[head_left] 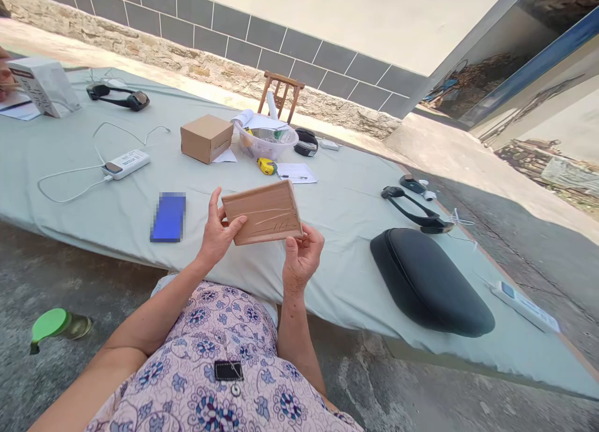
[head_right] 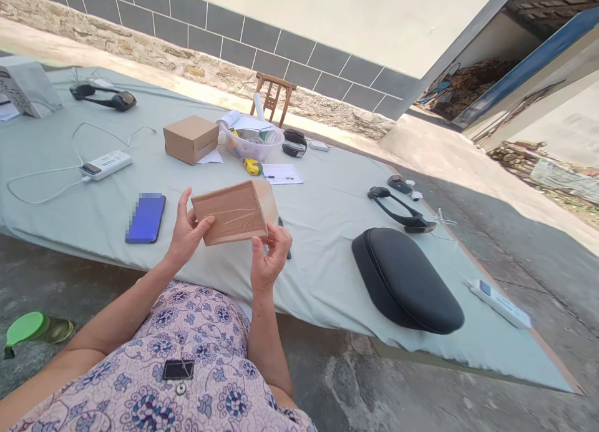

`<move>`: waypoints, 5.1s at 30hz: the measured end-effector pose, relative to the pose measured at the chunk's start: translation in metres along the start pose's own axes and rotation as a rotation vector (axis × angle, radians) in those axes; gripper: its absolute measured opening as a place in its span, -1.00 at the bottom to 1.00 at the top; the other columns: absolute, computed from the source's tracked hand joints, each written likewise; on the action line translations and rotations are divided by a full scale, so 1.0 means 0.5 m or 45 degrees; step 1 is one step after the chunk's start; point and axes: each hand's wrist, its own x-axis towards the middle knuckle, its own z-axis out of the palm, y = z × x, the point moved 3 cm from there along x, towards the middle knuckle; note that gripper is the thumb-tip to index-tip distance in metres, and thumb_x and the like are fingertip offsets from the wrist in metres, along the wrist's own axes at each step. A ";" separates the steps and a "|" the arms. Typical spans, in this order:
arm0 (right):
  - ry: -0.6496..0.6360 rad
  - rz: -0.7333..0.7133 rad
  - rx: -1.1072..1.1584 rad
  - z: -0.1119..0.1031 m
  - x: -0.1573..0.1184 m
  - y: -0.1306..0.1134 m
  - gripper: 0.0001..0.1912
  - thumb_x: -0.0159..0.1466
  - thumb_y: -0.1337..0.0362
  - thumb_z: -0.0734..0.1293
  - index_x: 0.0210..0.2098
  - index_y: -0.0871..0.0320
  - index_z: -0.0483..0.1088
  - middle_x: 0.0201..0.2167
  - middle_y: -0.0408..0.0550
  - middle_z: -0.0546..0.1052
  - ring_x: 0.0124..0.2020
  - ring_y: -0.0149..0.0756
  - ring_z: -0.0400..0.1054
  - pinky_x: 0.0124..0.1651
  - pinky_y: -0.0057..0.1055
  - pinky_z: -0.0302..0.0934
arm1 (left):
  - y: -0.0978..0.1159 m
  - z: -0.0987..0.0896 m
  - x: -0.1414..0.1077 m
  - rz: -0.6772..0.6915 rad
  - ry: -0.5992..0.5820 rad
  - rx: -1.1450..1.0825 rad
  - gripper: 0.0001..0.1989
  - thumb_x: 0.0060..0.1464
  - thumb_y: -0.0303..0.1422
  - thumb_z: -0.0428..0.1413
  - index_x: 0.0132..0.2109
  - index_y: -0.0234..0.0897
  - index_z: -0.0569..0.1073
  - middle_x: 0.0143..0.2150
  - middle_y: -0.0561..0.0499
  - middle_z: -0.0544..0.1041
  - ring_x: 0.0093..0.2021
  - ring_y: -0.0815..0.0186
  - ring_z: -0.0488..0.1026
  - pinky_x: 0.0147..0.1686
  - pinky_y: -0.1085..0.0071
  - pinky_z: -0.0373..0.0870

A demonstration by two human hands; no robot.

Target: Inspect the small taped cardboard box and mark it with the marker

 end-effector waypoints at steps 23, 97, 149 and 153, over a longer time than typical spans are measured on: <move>0.105 -0.178 -0.143 -0.011 0.002 -0.035 -0.77 0.38 0.12 0.28 -0.09 0.12 0.42 -0.22 -0.05 0.42 -0.20 -0.30 0.33 -0.19 -0.33 0.32 | 0.011 0.017 -0.018 0.305 -0.167 0.499 0.17 -0.01 0.04 0.30 0.49 -0.05 -0.27 0.45 -0.27 0.12 0.41 -0.07 0.14 0.31 0.04 0.18; -0.344 0.155 -0.200 -0.036 0.018 0.065 -0.05 0.18 -0.10 0.43 0.41 0.12 0.05 0.38 0.23 0.24 0.38 0.01 0.18 0.30 -0.02 0.21 | -0.001 -0.022 0.013 0.149 0.010 0.782 0.16 -0.26 -0.09 0.45 0.40 -0.16 0.04 0.40 -0.28 0.22 0.38 -0.14 0.21 0.26 -0.02 0.27; -0.660 0.219 0.012 -0.070 0.032 0.060 0.00 0.11 -0.04 0.52 0.43 -0.11 0.03 0.41 0.06 0.21 0.26 -0.06 0.26 0.02 -0.26 0.35 | 0.000 -0.067 0.041 0.087 0.319 0.311 -0.74 0.11 -0.14 0.13 -0.25 -0.26 0.51 -0.28 0.00 0.59 -0.25 0.29 0.47 -0.28 0.42 0.35; -0.484 0.304 0.078 -0.068 0.034 0.071 -0.09 0.11 -0.12 0.49 0.35 0.02 0.20 0.30 0.14 0.36 0.18 -0.03 0.34 -0.07 -0.28 0.39 | 0.008 -0.047 0.033 0.076 0.112 0.278 -0.58 0.12 -0.12 0.13 0.04 -0.26 0.51 0.02 -0.11 0.59 0.00 0.17 0.50 -0.14 0.34 0.42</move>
